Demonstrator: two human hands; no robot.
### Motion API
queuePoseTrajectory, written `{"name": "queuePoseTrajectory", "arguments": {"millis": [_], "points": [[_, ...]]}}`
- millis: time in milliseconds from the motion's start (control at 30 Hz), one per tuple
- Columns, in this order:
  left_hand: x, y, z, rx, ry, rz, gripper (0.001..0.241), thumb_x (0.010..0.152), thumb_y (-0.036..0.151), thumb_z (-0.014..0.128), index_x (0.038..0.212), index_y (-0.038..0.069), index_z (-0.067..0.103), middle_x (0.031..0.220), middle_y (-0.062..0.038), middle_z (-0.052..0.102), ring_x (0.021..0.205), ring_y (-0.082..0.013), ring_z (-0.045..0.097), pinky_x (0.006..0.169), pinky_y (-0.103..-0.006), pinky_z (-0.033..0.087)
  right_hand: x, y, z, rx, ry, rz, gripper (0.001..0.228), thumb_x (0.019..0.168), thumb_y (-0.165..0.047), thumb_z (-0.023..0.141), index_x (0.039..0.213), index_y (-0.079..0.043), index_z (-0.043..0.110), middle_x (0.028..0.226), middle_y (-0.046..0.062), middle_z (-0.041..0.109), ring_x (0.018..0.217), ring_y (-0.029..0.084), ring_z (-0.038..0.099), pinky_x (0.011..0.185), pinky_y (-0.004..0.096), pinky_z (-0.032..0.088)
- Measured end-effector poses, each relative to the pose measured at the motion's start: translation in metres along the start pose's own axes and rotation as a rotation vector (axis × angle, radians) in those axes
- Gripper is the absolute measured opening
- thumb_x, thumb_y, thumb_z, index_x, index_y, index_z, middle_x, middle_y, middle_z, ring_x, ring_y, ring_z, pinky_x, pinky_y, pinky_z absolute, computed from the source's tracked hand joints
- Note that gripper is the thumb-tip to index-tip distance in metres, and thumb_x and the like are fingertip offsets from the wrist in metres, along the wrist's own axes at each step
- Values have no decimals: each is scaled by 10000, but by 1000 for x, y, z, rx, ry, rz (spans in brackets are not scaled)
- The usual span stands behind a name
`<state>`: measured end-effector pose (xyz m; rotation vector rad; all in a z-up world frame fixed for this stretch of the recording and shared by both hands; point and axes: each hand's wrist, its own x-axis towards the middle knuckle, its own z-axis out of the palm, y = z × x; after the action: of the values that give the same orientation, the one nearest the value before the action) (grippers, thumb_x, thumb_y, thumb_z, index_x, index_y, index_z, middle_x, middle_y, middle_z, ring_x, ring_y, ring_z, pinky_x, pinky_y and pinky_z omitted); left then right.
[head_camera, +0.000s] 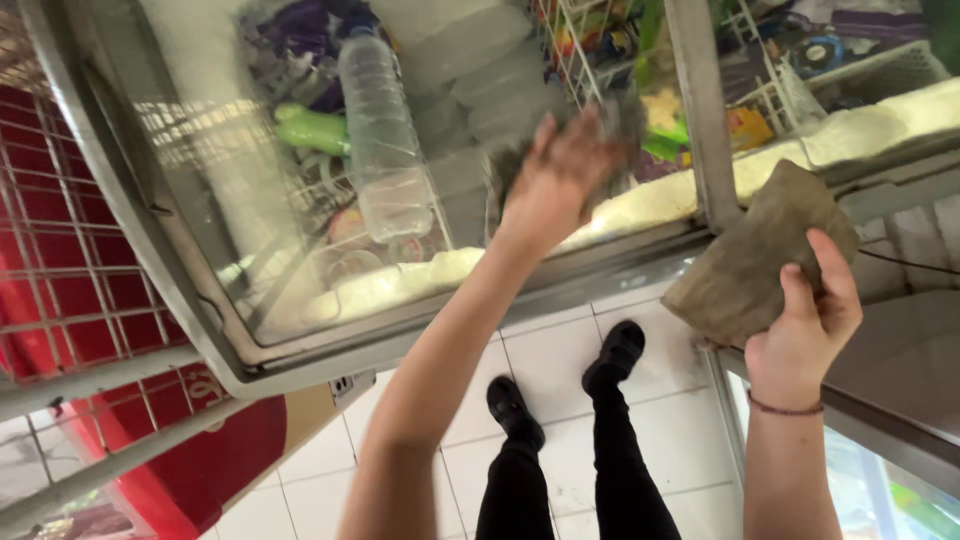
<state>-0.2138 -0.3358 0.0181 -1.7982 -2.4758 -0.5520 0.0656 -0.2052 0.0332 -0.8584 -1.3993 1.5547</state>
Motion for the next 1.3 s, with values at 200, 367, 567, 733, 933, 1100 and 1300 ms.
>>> {"name": "queuePoseTrajectory", "arguments": {"millis": [200, 367, 567, 733, 933, 1100, 1300], "points": [[67, 47, 49, -256, 310, -242, 263, 1027, 157, 690, 1286, 153, 645, 1438, -17, 614, 1578, -236, 332, 1371, -530, 144, 9, -20, 1, 94, 2, 76, 371, 997, 113, 553, 1341, 13, 648, 1305, 64, 673, 1158, 131, 632, 1044, 262, 524], [20, 90, 46, -450, 240, -202, 267, 926, 92, 664, 1192, 106, 674, 1384, -80, 627, 1518, -273, 339, 1301, -563, 146, 11, -28, -8, 47, 73, 65, 402, 1012, 140, 580, 1387, 27, 670, 1202, 21, 644, 1010, 78, 548, 950, 225, 469], [-32, 134, 42, -500, -23, -218, 453, 917, 62, 678, 1362, 140, 640, 1463, -18, 619, 1456, -201, 463, 1243, -423, 350, 10, -28, -24, 112, 99, 123, 388, 998, 116, 568, 1358, 16, 672, 1126, 4, 638, 977, 66, 554, 926, 214, 482], [-3, 138, 50, -102, 66, 206, 596, 850, 123, 740, 1428, 176, 607, 1472, -13, 581, 1521, -257, 337, 1260, -573, 255, 13, -26, -31, 132, 115, 130, 390, 996, 118, 581, 1364, 27, 671, 1142, 9, 639, 1001, 73, 565, 943, 217, 483], [77, 91, 46, 49, 137, -153, 590, 968, 141, 698, 1517, 203, 490, 1591, -34, 487, 1600, -293, 210, 1306, -618, 191, 14, -37, -38, 143, 90, 179, 375, 981, 92, 563, 1340, 25, 648, 1287, 65, 668, 1130, 111, 626, 1010, 246, 508], [59, 127, 49, -211, 111, -137, 475, 958, 190, 646, 1421, 259, 563, 1573, -83, 450, 1558, -379, 137, 1206, -666, 134, 17, -44, -41, 99, 94, 153, 381, 985, 104, 564, 1347, 25, 654, 1270, 52, 661, 1106, 92, 606, 995, 232, 493], [-44, 151, 41, 158, -108, 57, 554, 1022, 245, 580, 1555, 361, 481, 1592, 38, 453, 1528, -247, 347, 1187, -606, 381, 6, -51, -23, 156, 56, 151, 374, 1003, 114, 544, 1333, 1, 679, 1206, 21, 663, 1033, 75, 586, 974, 227, 497]]}}
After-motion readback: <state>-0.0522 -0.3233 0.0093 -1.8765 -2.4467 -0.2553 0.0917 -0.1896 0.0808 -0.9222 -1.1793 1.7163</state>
